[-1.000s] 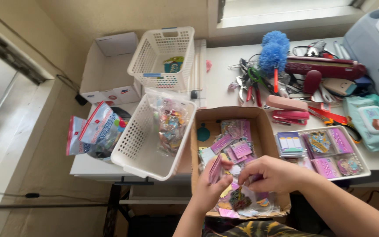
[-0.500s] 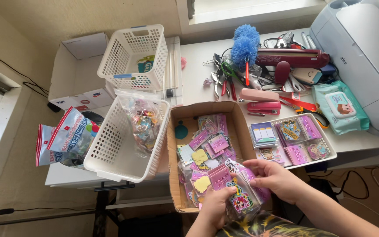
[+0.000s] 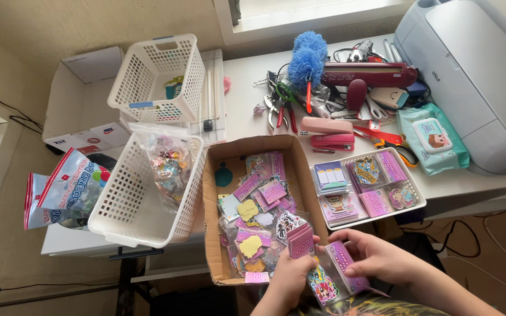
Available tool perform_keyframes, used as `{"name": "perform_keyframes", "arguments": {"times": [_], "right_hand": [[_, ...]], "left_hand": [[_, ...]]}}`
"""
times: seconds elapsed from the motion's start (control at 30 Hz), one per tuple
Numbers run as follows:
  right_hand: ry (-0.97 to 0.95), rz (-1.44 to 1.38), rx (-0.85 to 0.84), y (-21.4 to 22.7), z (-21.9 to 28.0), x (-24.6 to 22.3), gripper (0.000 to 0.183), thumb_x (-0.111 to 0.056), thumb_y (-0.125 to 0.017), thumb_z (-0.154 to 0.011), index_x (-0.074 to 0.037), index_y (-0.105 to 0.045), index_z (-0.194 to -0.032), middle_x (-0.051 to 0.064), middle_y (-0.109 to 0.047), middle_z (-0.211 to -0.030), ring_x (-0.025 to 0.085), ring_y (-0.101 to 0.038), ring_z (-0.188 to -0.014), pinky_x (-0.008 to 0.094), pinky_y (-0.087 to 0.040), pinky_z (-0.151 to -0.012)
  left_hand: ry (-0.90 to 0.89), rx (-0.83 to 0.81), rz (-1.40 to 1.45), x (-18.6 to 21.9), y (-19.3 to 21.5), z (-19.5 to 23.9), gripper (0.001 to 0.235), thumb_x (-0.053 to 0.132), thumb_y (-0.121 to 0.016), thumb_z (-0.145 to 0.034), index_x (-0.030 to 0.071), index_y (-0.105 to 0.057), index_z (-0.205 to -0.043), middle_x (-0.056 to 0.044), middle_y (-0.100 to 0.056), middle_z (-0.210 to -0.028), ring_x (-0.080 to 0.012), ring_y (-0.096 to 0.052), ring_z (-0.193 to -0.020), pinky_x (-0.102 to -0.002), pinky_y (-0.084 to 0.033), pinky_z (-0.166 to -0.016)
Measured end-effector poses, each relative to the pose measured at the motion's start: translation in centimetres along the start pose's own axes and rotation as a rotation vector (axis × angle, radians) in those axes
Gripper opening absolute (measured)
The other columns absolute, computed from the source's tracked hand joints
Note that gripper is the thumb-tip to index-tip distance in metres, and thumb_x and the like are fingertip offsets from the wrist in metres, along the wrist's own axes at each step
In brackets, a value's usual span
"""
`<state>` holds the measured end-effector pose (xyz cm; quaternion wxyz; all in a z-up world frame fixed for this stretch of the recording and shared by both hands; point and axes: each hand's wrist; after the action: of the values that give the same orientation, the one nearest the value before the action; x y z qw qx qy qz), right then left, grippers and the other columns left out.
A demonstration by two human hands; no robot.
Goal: The person sorts small sticker packs and loose stickers from a cardboard box into a white plastic basket and a compartmentalized tray. They handle each item individually, placing them into designated sections of the tray or into the basket.
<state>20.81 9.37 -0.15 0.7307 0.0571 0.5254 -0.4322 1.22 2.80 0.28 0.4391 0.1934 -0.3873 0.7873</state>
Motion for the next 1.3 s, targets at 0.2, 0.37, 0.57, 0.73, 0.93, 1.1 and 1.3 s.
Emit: {"name": "perform_keyframes", "arguments": {"times": [0.2,0.37,0.57,0.73,0.93,1.1,1.3], "right_hand": [[0.141,0.022,0.101,3.9,0.3,-0.6,0.048,0.007,-0.073,-0.069,-0.005,-0.051,-0.11,0.023,-0.069,-0.086,0.026,-0.068,-0.072,0.033,-0.055,-0.058],[0.059,0.149,0.553,5.8,-0.3,-8.3,0.049,0.019,-0.057,-0.076,-0.003,-0.049,-0.119,0.032,-0.062,-0.089,0.042,-0.064,-0.073,0.051,-0.057,-0.059],[0.044,0.291,0.737,6.8,-1.8,-13.7,0.045,0.011,-0.053,-0.085,-0.007,-0.045,-0.126,0.026,-0.06,-0.095,0.038,-0.06,-0.078,0.047,-0.05,-0.062],[-0.046,0.411,0.818,9.7,-3.6,-13.3,0.041,0.006,-0.053,-0.088,-0.008,-0.045,-0.126,0.023,-0.062,-0.097,0.036,-0.061,-0.077,0.048,-0.049,-0.055],[-0.074,1.353,0.893,17.7,-6.3,-8.2,0.062,-0.02,-0.063,-0.077,-0.012,-0.045,-0.136,0.014,-0.059,-0.118,0.03,-0.057,-0.103,0.041,-0.045,-0.086],[-0.003,1.681,0.876,13.6,-5.5,-8.9,0.061,-0.043,-0.058,-0.079,-0.029,-0.043,-0.136,0.012,-0.045,-0.135,0.036,-0.048,-0.115,0.049,-0.048,-0.09],[-0.145,1.732,0.739,13.4,-6.6,-6.3,0.05,-0.055,-0.045,-0.083,-0.043,-0.042,-0.132,0.005,-0.034,-0.141,0.024,-0.032,-0.133,0.041,-0.036,-0.105]], "left_hand": [[0.062,-0.034,0.071,0.0,-0.9,-1.0,0.031,0.004,-0.049,-0.084,0.008,-0.059,-0.114,-0.017,-0.058,-0.101,-0.0289,-0.058,-0.087,-0.046,-0.054,-0.073],[0.014,0.104,0.189,2.5,-1.5,0.0,0.03,0.0,-0.048,-0.087,0.003,-0.057,-0.115,-0.017,-0.065,-0.097,-0.0266,-0.059,-0.077,-0.039,-0.049,-0.077],[-0.097,0.203,0.383,2.5,0.1,-0.1,0.027,-0.002,-0.043,-0.088,0.0,-0.055,-0.112,-0.023,-0.063,-0.094,-0.03,-0.058,-0.07,-0.038,-0.047,-0.065],[-0.185,0.293,0.395,2.6,1.2,0.3,0.027,0.001,-0.047,-0.086,-0.002,-0.056,-0.111,-0.025,-0.065,-0.095,-0.0331,-0.059,-0.071,-0.039,-0.047,-0.061],[-0.205,0.328,0.424,2.0,2.0,0.4,0.027,0.001,-0.048,-0.086,-0.002,-0.057,-0.112,-0.024,-0.065,-0.093,-0.0321,-0.059,-0.069,-0.038,-0.045,-0.053],[-0.191,0.325,0.444,1.9,2.3,0.1,0.029,0.002,-0.048,-0.086,-0.001,-0.058,-0.112,-0.023,-0.064,-0.094,-0.0312,-0.06,-0.07,-0.038,-0.046,-0.063],[-0.209,0.325,0.459,3.0,2.8,-0.1,0.028,0.001,-0.046,-0.087,-0.002,-0.058,-0.112,-0.023,-0.065,-0.095,-0.0317,-0.061,-0.073,-0.038,-0.046,-0.066]]}}
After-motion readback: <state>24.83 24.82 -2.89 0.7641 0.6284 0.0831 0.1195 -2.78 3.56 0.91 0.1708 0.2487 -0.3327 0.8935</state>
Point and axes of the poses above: each hand's wrist, its own z-axis away from the middle knuckle, its own y-axis out of the back of the hand, x = y × z
